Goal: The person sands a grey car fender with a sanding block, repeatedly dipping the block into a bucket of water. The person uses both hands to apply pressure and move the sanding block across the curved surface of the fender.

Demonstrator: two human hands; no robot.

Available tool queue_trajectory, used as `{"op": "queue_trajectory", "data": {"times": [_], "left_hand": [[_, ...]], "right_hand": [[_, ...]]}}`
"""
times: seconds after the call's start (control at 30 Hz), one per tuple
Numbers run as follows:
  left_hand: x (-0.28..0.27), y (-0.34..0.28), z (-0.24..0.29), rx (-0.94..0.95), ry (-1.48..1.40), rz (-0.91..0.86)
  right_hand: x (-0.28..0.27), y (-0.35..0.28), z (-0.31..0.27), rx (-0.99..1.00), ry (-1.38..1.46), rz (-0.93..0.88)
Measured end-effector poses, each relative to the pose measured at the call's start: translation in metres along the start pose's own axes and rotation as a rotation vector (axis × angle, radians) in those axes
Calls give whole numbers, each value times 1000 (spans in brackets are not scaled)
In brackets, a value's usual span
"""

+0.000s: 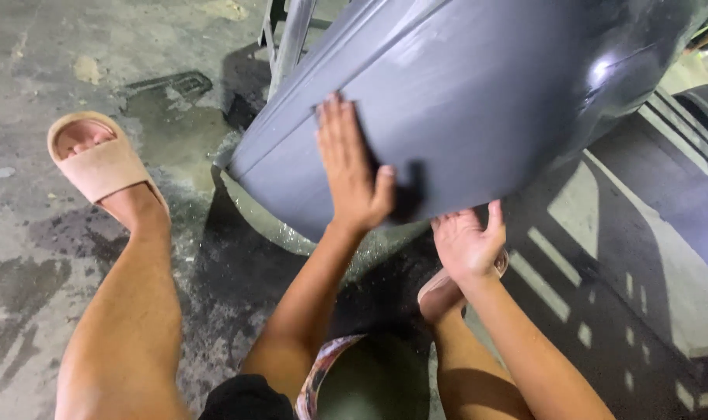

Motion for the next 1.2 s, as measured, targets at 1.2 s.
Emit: {"op": "queue_trajectory", "data": {"times": [1.2], "left_hand": [[0, -63, -64, -168, 180, 37]], "right_hand": [[1, 0, -2, 13, 95, -19]]}}
Point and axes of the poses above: each hand's wrist, its own y-axis towards the middle knuckle, its own x-axis out of the palm, z = x × y, the point moved 6 cm from there along y, towards the middle knuckle, and after that the axes turned 9 degrees about y, right-handed, at the moved point
